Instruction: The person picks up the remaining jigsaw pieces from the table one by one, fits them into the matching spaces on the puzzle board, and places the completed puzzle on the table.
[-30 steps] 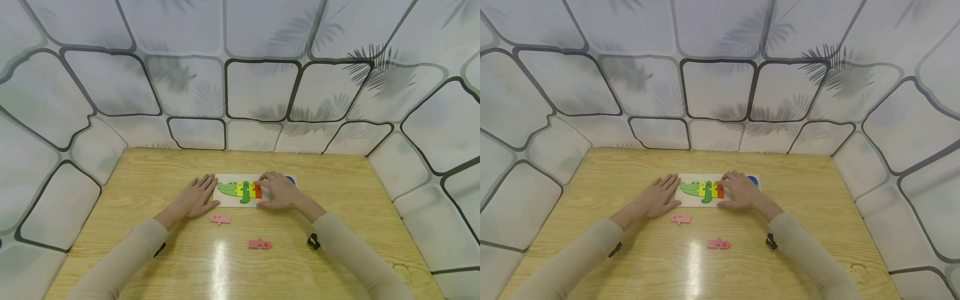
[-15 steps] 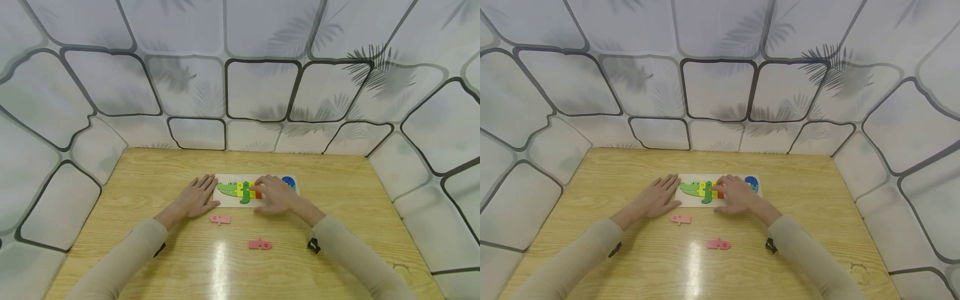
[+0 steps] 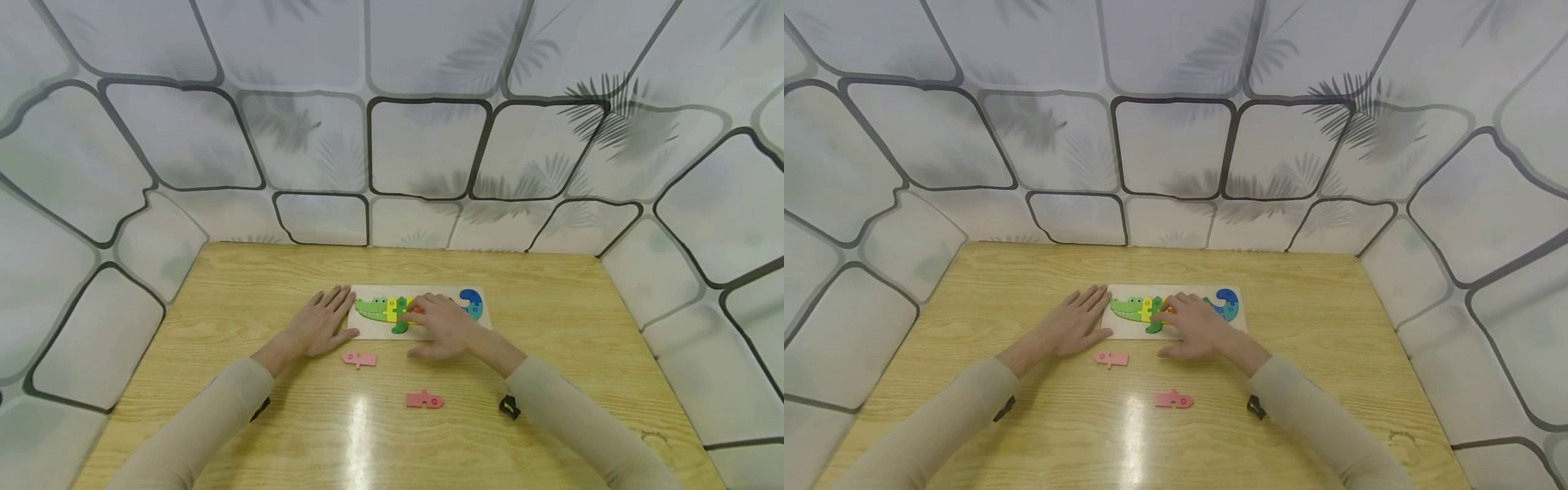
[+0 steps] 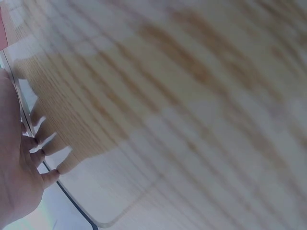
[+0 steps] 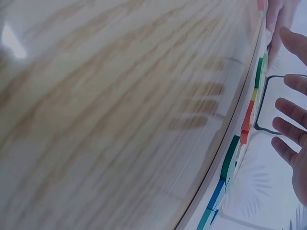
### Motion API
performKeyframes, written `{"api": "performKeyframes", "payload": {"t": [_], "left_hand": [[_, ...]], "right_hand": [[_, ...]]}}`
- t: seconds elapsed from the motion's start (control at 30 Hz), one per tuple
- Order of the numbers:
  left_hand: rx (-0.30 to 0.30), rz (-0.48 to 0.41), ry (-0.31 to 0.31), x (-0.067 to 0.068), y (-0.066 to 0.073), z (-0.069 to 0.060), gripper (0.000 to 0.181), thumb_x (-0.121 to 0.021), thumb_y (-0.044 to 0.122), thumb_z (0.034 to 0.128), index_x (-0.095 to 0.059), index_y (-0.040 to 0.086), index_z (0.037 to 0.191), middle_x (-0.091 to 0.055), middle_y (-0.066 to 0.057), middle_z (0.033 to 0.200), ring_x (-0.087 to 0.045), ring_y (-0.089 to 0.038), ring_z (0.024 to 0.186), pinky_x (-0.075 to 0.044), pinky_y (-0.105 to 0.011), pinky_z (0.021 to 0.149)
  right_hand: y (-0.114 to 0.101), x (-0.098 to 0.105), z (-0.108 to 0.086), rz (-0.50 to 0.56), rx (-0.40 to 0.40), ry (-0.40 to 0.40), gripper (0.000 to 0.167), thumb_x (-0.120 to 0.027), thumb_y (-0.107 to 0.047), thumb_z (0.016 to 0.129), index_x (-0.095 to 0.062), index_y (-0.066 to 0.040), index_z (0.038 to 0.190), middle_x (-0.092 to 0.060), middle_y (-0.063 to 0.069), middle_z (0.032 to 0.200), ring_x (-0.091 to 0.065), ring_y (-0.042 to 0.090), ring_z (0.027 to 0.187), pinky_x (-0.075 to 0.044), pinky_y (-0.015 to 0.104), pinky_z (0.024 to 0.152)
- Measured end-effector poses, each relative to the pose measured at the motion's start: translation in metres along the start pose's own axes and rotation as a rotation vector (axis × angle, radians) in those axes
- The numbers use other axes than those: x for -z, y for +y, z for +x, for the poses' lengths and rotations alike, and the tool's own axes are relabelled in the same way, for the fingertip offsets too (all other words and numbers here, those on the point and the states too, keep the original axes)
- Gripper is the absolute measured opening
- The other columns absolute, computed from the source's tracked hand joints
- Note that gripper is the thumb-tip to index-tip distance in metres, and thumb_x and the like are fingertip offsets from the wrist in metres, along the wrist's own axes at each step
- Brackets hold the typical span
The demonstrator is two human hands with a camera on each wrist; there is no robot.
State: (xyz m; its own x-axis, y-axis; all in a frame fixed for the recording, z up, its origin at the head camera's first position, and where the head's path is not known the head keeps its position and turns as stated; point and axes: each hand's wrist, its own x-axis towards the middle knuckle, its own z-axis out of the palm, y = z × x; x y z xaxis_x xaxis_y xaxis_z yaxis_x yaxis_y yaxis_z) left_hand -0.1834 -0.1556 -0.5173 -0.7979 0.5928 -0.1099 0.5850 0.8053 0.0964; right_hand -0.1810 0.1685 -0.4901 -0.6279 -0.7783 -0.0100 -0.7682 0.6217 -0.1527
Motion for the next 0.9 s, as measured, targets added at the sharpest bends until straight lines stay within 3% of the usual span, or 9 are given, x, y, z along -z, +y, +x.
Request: {"api": "performKeyframes", "payload": {"t": [0.23, 0.6, 0.9], "left_hand": [[0.004, 0.001, -0.009, 0.001, 0.0, 0.0, 0.086, -0.038, 0.062, 0.1087, -0.02, 0.002, 0.168, -0.018, -0.018, 0.177, -0.021, -0.039, 0.165, -0.023, -0.06, 0.133], [0.008, 0.004, -0.009, -0.001, 0.0, 0.0, 0.087, -0.038, 0.063, 0.1086, -0.019, 0.003, 0.168, -0.018, -0.018, 0.177, -0.021, -0.038, 0.165, -0.024, -0.06, 0.133], [0.006, 0.001, -0.003, 0.001, 0.0, 0.0, 0.086, -0.04, 0.062, 0.1086, -0.02, 0.002, 0.168, -0.019, -0.018, 0.177, -0.022, -0.039, 0.165, -0.025, -0.061, 0.132]], "right_hand": [[-0.011, -0.002, 0.003, 0.025, 0.048, -0.001, 0.061, -0.071, -0.06, 0.094, -0.065, -0.024, 0.144, -0.064, 0.002, 0.136, -0.059, 0.025, 0.126, -0.051, 0.052, 0.112], [-0.024, -0.011, 0.01, 0.005, 0.1, -0.044, 0.052, -0.066, -0.057, 0.098, -0.066, -0.028, 0.142, -0.065, 0.0, 0.137, -0.061, 0.021, 0.129, -0.051, 0.045, 0.114], [-0.032, -0.014, 0.014, -0.017, 0.128, -0.071, 0.054, -0.059, -0.059, 0.102, -0.062, -0.029, 0.147, -0.063, -0.003, 0.142, -0.059, 0.02, 0.133, -0.05, 0.045, 0.116]]}}
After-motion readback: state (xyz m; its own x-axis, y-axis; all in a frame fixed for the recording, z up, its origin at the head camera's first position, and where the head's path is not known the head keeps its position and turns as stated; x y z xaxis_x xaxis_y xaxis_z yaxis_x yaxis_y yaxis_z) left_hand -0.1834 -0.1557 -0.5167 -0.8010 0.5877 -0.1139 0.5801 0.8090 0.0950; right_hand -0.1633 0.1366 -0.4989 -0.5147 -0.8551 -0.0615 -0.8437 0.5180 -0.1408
